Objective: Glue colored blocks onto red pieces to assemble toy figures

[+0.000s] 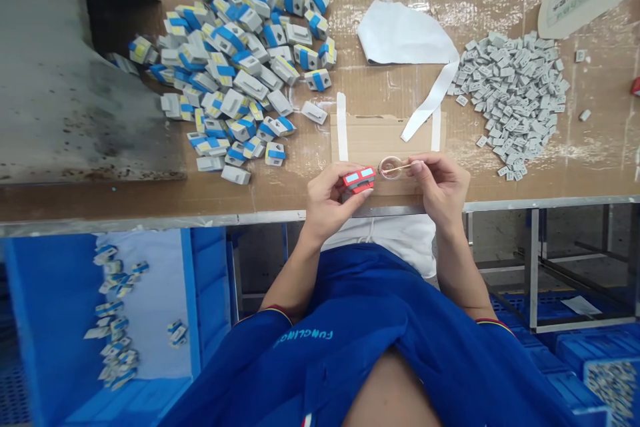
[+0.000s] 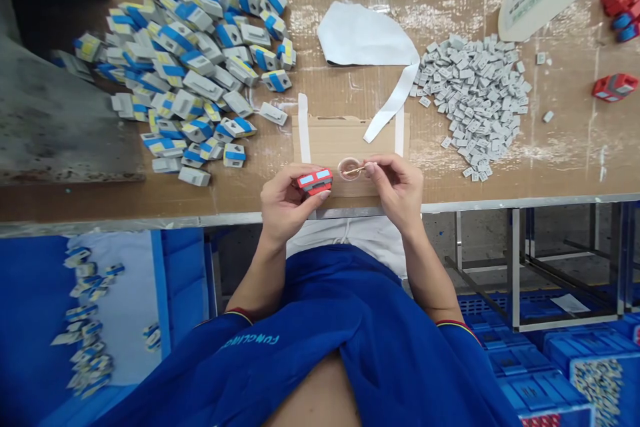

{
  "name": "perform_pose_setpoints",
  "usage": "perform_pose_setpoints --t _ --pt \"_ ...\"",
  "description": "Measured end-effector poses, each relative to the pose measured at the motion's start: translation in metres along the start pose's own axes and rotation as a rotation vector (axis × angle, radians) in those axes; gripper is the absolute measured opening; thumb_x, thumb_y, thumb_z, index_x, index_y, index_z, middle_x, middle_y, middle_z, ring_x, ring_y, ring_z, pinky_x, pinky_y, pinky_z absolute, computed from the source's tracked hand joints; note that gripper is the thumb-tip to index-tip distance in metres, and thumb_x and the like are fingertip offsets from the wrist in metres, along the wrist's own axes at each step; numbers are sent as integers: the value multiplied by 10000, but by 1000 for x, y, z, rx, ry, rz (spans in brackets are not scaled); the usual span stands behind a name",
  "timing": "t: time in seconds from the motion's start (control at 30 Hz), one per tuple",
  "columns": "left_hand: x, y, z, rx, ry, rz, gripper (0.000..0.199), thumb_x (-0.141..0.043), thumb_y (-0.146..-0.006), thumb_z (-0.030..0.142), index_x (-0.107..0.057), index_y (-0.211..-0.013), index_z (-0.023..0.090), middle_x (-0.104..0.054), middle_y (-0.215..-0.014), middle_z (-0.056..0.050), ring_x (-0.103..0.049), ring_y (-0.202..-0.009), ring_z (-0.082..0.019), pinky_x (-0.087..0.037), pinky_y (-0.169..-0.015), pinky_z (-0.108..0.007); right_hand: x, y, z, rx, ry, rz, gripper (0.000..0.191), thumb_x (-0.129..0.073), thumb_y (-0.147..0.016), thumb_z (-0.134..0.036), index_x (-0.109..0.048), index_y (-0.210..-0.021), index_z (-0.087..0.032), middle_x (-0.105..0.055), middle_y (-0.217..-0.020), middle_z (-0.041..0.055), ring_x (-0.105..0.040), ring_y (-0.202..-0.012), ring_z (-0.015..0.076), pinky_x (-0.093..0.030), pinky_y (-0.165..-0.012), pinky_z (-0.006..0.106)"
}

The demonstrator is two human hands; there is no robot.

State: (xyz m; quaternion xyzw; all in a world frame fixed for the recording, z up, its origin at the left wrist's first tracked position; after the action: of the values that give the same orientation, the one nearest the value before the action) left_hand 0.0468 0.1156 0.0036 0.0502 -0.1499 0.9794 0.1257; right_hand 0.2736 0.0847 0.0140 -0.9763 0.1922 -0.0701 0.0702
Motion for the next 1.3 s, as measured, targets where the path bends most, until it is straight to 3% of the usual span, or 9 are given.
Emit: perform_pose_setpoints --t 0.23,0.47,0.67,0.83,1.0,1.3 --pt "-3 2 1 13 -172 19 224 -854 -954 322 -722 -1090 202 -829 -1102 -72 -814 -1020 -186 -650 -819 -271 10 4 1 -31 -21 124 247 -864 -970 -488 -837 -934 -245 -864 -841 1 -795 -691 149 -659 -693 287" --pt "-5 0 8 -28 -261 33 198 -843 -952 295 -686 -1035 208 -816 -1067 -62 -802 -970 -179 -619 -749 -257 12 3 2 -27 -38 163 273 -864 -968 -507 -818 -928 -240 -855 -822 -9 -780 -662 133 -642 -664 270" --pt "-6 1 13 -69 -312 52 193 -833 -958 277 -663 -1015 207 -811 -1064 -54 -803 -966 -172 -623 -759 -254 13 5 -20 21 -19 182 268 -848 -988 -494 -796 -921 -239 -842 -802 -16 -767 -641 127 -587 -584 249" --pt "-8 1 16 -86 -341 53 206 -829 -980 315 -662 -1034 206 -814 -1068 -53 -800 -957 -164 -603 -717 -237 -2 15 -45 133 100 52 143 -832 -1011 -407 -813 -996 -266 -880 -906 0 -839 -755 171 -659 -666 292" --pt "-8 2 14 -83 -363 39 212 -822 -987 354 -676 -1039 210 -820 -1077 -60 -806 -981 -178 -619 -755 -267 -18 21 -51 221 180 -69 46 -803 -1030 -331 -820 -1037 -289 -899 -960 14 -862 -816 193 -690 -724 327" --pt "-9 3 9 -58 -361 18 227 -815 -995 389 -678 -1048 217 -825 -1112 -63 -802 -996 -184 -620 -803 -299 -28 20 -54 253 218 -111 65 -789 -1036 -343 -815 -1003 -293 -892 -919 6 -846 -783 186 -675 -685 307"
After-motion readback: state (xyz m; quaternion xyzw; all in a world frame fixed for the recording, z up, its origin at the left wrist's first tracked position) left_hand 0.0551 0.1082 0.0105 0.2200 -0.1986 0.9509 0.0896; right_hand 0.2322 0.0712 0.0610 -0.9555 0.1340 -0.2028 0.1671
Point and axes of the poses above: each hand's wrist, its own y-axis away from the middle knuckle, its own x-axis out of the back of the hand, z = x × y, the point moved 9 cm from there along -y, towards the middle knuckle
